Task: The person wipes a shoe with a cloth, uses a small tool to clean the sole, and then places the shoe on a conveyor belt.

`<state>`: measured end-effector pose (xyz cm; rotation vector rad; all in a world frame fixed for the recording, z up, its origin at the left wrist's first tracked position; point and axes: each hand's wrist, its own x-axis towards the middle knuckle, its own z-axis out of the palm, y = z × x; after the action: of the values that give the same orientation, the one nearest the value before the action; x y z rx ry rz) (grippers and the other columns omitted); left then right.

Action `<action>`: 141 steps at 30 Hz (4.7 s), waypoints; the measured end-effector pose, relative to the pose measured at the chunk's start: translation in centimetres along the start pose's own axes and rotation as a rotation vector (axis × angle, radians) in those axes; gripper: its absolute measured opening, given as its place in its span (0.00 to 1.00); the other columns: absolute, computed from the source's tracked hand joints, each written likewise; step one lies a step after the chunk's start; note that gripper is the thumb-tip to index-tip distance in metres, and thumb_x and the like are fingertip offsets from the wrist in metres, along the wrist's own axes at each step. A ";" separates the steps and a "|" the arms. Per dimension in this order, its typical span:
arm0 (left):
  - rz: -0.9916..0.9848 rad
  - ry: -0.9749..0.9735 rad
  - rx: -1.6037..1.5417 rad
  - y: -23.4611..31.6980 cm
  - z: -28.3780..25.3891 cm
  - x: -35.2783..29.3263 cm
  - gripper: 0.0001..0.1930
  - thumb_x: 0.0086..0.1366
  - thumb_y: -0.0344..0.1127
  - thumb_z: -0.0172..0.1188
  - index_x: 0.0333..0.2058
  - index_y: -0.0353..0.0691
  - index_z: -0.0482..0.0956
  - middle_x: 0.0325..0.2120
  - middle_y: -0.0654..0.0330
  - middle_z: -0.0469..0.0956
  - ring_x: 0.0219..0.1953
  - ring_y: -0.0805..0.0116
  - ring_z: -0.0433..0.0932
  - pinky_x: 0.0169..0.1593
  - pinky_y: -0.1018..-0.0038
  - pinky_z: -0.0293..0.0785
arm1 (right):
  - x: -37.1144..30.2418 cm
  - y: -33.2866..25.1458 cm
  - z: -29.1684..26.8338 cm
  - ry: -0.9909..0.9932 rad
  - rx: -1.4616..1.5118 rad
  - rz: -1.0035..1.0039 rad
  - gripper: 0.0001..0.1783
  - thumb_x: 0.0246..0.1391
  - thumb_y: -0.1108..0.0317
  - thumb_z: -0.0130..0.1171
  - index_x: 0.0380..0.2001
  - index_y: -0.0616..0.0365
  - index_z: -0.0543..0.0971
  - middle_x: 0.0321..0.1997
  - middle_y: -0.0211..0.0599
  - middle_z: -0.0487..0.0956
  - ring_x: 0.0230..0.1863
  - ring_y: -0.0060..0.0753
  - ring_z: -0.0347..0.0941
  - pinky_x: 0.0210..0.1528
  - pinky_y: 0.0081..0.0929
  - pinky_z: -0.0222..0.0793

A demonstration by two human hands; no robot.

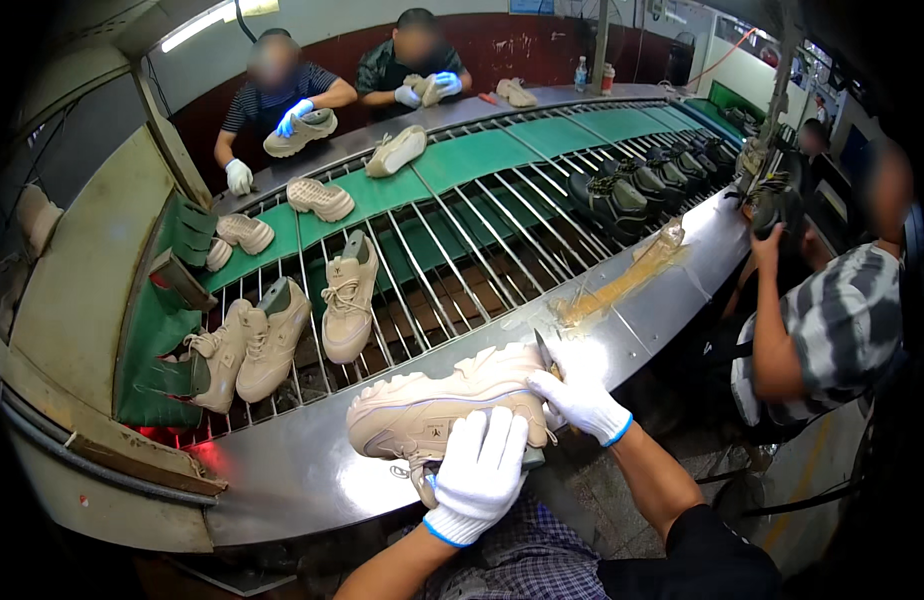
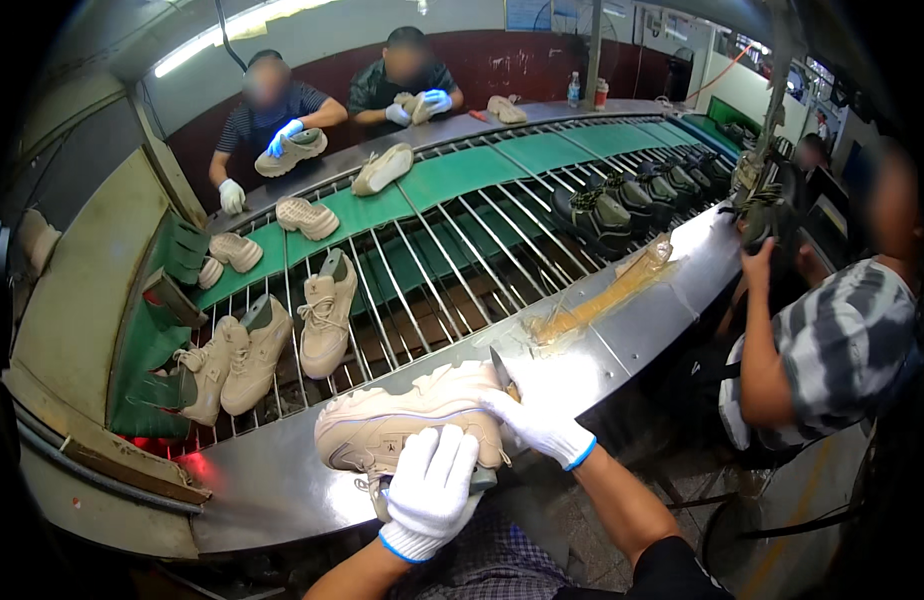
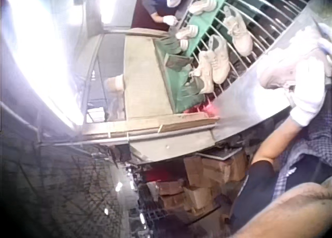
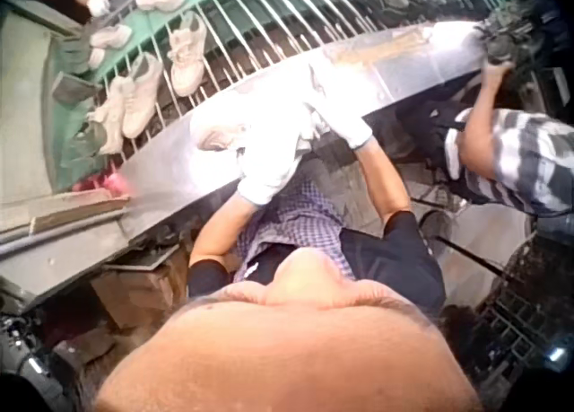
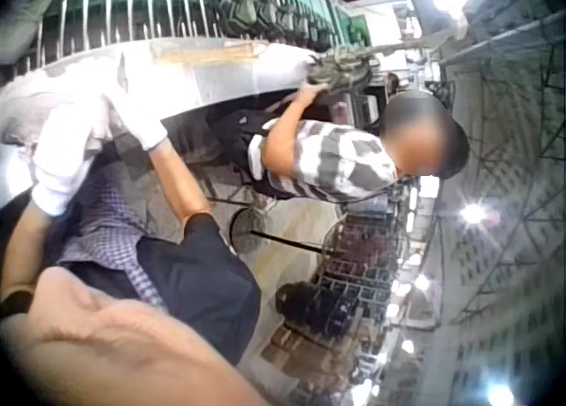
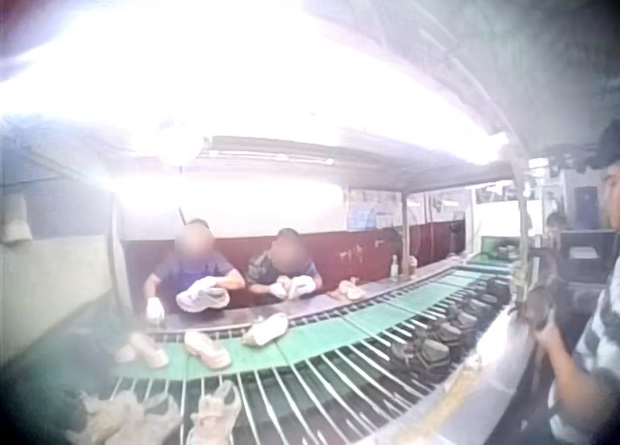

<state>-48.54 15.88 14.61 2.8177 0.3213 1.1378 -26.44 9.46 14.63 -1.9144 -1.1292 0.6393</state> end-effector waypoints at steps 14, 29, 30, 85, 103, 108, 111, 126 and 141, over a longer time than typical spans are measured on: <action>-0.158 -0.177 -0.316 -1.3 1.6 -2.4 0.24 0.52 0.37 0.77 0.48 0.38 0.85 0.52 0.51 0.81 0.55 0.43 0.79 0.61 0.52 0.76 | 3.5 2.9 2.0 0.153 1.105 0.259 0.28 0.70 0.64 0.61 0.68 0.57 0.67 0.33 0.33 0.80 0.23 0.22 0.75 0.21 0.22 0.71; -0.270 -0.625 -0.020 -8.8 1.4 4.7 0.65 0.43 0.57 0.85 0.73 0.32 0.58 0.65 0.39 0.70 0.64 0.40 0.73 0.68 0.53 0.73 | -4.0 0.9 5.3 -0.009 -0.461 -0.289 0.20 0.72 0.57 0.58 0.54 0.60 0.68 0.32 0.48 0.83 0.29 0.51 0.84 0.29 0.46 0.81; -0.278 -0.596 -0.002 -9.0 1.2 4.6 0.65 0.43 0.58 0.85 0.73 0.32 0.58 0.64 0.39 0.71 0.63 0.40 0.74 0.67 0.52 0.73 | -3.3 1.6 5.9 -0.116 -0.103 -0.119 0.20 0.71 0.59 0.59 0.55 0.60 0.68 0.32 0.45 0.82 0.28 0.45 0.83 0.28 0.43 0.80; -0.347 -0.608 0.097 -12.7 -7.4 -2.4 0.41 0.60 0.61 0.73 0.64 0.41 0.74 0.49 0.50 0.81 0.50 0.49 0.84 0.53 0.56 0.82 | -3.4 -7.5 11.3 -0.123 -0.622 -0.146 0.23 0.72 0.46 0.54 0.47 0.57 0.76 0.25 0.50 0.85 0.27 0.59 0.85 0.35 0.53 0.82; -0.165 -0.571 0.095 -13.9 -8.2 -3.9 0.32 0.68 0.54 0.66 0.62 0.38 0.75 0.45 0.51 0.81 0.46 0.50 0.83 0.46 0.56 0.81 | -2.3 -8.6 11.0 -0.513 -0.618 -0.225 0.28 0.77 0.44 0.45 0.47 0.63 0.75 0.30 0.58 0.85 0.32 0.65 0.85 0.39 0.55 0.81; -0.162 -0.540 0.088 -13.5 -8.7 -3.7 0.24 0.73 0.43 0.60 0.62 0.37 0.76 0.48 0.49 0.82 0.45 0.48 0.84 0.45 0.55 0.81 | -1.5 -5.7 10.3 -0.177 -0.566 -0.451 0.24 0.73 0.47 0.55 0.38 0.60 0.76 0.20 0.49 0.81 0.19 0.51 0.81 0.21 0.47 0.77; -0.157 -0.571 0.055 -13.2 -8.5 -3.1 0.23 0.72 0.39 0.59 0.62 0.37 0.76 0.49 0.47 0.82 0.45 0.47 0.83 0.46 0.55 0.81 | -2.7 -5.4 10.5 -0.193 -0.641 -0.419 0.23 0.72 0.47 0.57 0.38 0.59 0.77 0.21 0.46 0.82 0.21 0.48 0.82 0.24 0.45 0.78; -0.303 -0.128 -0.231 -14.0 -11.0 -6.3 0.25 0.65 0.27 0.65 0.61 0.29 0.79 0.55 0.40 0.82 0.56 0.45 0.83 0.62 0.60 0.79 | 2.4 3.5 3.6 0.067 -0.862 -0.107 0.30 0.61 0.44 0.67 0.57 0.52 0.77 0.54 0.48 0.77 0.55 0.57 0.78 0.56 0.51 0.76; -1.135 0.228 -0.788 -16.9 -10.7 -18.2 0.26 0.69 0.36 0.71 0.62 0.31 0.77 0.55 0.52 0.83 0.59 0.65 0.80 0.66 0.68 0.74 | -7.0 -1.0 12.6 -0.514 0.005 -0.131 0.23 0.73 0.49 0.56 0.50 0.61 0.80 0.46 0.56 0.85 0.49 0.51 0.84 0.57 0.43 0.78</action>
<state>-71.50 28.28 7.31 1.4088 1.0201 0.9396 -39.66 8.40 8.75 -1.6973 -1.5498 1.0961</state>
